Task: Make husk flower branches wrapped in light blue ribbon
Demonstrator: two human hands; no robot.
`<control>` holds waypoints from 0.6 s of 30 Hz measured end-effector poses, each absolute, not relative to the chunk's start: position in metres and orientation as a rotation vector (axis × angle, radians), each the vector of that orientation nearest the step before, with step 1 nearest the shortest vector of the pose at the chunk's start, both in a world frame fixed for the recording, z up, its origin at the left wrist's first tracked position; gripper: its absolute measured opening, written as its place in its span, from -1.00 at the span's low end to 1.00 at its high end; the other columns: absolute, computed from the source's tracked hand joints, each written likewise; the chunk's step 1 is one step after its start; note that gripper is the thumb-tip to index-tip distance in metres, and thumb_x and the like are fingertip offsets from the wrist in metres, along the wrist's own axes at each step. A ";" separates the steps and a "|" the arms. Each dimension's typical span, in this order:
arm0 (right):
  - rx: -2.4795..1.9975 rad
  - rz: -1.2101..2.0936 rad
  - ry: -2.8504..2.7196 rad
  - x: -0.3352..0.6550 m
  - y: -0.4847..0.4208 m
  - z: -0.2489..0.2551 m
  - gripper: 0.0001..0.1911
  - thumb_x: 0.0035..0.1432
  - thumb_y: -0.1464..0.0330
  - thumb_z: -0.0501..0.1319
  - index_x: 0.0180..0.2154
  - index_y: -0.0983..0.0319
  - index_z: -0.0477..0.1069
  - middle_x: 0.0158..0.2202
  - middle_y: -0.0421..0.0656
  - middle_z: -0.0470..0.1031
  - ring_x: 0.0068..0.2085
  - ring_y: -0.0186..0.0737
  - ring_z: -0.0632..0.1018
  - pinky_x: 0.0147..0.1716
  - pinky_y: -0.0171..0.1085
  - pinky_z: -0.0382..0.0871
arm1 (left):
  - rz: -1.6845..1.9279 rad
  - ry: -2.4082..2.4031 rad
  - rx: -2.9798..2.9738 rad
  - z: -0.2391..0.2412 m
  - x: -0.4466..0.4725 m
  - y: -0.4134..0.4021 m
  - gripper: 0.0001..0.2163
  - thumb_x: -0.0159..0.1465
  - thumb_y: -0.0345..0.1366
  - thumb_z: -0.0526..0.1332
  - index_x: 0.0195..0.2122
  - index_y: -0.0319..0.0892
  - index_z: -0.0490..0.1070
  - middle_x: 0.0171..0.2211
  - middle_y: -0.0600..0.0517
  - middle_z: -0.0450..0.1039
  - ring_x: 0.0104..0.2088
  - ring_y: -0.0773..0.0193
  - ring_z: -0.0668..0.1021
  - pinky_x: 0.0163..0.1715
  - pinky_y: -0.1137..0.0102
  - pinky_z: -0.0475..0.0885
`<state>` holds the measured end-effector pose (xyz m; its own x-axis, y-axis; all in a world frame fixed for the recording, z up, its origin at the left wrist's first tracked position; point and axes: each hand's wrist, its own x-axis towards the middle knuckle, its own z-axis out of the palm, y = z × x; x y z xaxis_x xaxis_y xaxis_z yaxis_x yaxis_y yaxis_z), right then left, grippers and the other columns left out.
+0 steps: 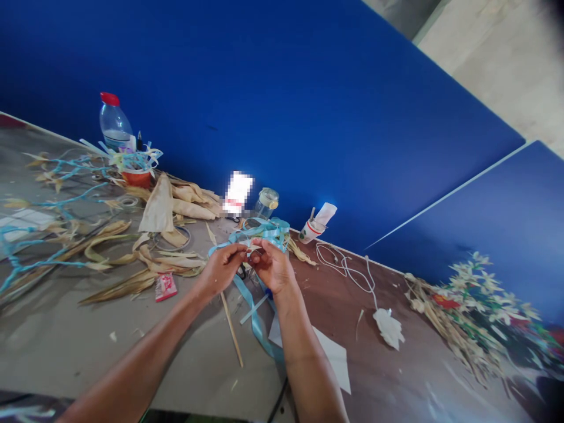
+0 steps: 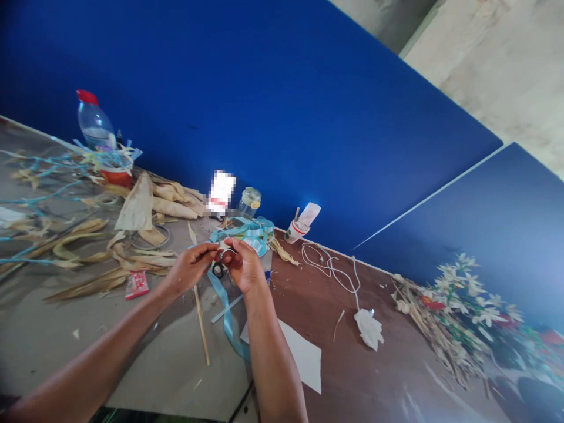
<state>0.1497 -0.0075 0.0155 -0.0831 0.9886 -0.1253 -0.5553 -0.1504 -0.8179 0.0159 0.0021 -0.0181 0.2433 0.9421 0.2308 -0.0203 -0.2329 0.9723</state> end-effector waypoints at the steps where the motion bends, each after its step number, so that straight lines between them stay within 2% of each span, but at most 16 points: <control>1: -0.836 1.566 -0.723 0.149 -0.007 0.014 -0.84 -0.15 0.32 0.32 -0.46 0.25 0.44 -0.53 -0.24 0.45 -0.59 -0.43 0.33 -0.52 -0.36 0.29 | 1.169 0.912 1.478 -0.018 0.016 0.002 -0.76 0.17 -0.21 0.10 -0.32 -0.22 0.48 -0.51 0.08 0.42 -0.57 0.40 0.35 -0.56 0.52 0.22; 3: -0.847 1.558 -0.741 0.148 -0.006 0.010 -0.86 -0.21 0.40 0.33 -0.49 0.25 0.43 -0.54 -0.25 0.45 -0.60 -0.45 0.32 -0.50 -0.36 0.28 | 1.140 0.919 1.456 -0.019 0.016 0.003 -0.75 0.16 -0.20 0.09 -0.34 -0.22 0.49 -0.54 0.10 0.40 -0.64 0.44 0.29 -0.63 0.52 0.16; 6: -0.876 1.503 -0.754 0.144 -0.006 0.005 -0.84 -0.28 0.48 0.33 -0.51 0.25 0.43 -0.58 -0.29 0.44 -0.61 -0.48 0.31 -0.48 -0.38 0.28 | 1.169 0.976 1.449 -0.020 0.015 0.004 -0.76 0.13 -0.20 0.13 -0.35 -0.23 0.50 -0.55 0.09 0.41 -0.62 0.43 0.29 -0.63 0.53 0.15; 14: -1.022 1.308 -0.882 0.135 -0.009 0.003 -0.83 -0.26 0.44 0.34 -0.51 0.23 0.39 -0.55 -0.30 0.44 -0.50 -0.39 0.42 -0.38 -0.35 0.31 | 1.240 1.032 1.443 -0.018 0.015 0.005 -0.77 0.11 -0.22 0.17 -0.34 -0.23 0.54 -0.47 0.03 0.49 -0.45 0.33 0.44 -0.46 0.48 0.31; 18: -1.034 1.257 -0.915 0.132 -0.009 0.002 -0.82 -0.25 0.41 0.34 -0.52 0.23 0.37 -0.55 -0.32 0.41 -0.50 -0.40 0.41 -0.36 -0.34 0.32 | 1.220 1.027 1.393 -0.014 0.015 0.003 -0.77 0.09 -0.20 0.20 -0.37 -0.24 0.54 -0.53 0.05 0.46 -0.53 0.37 0.40 -0.56 0.51 0.26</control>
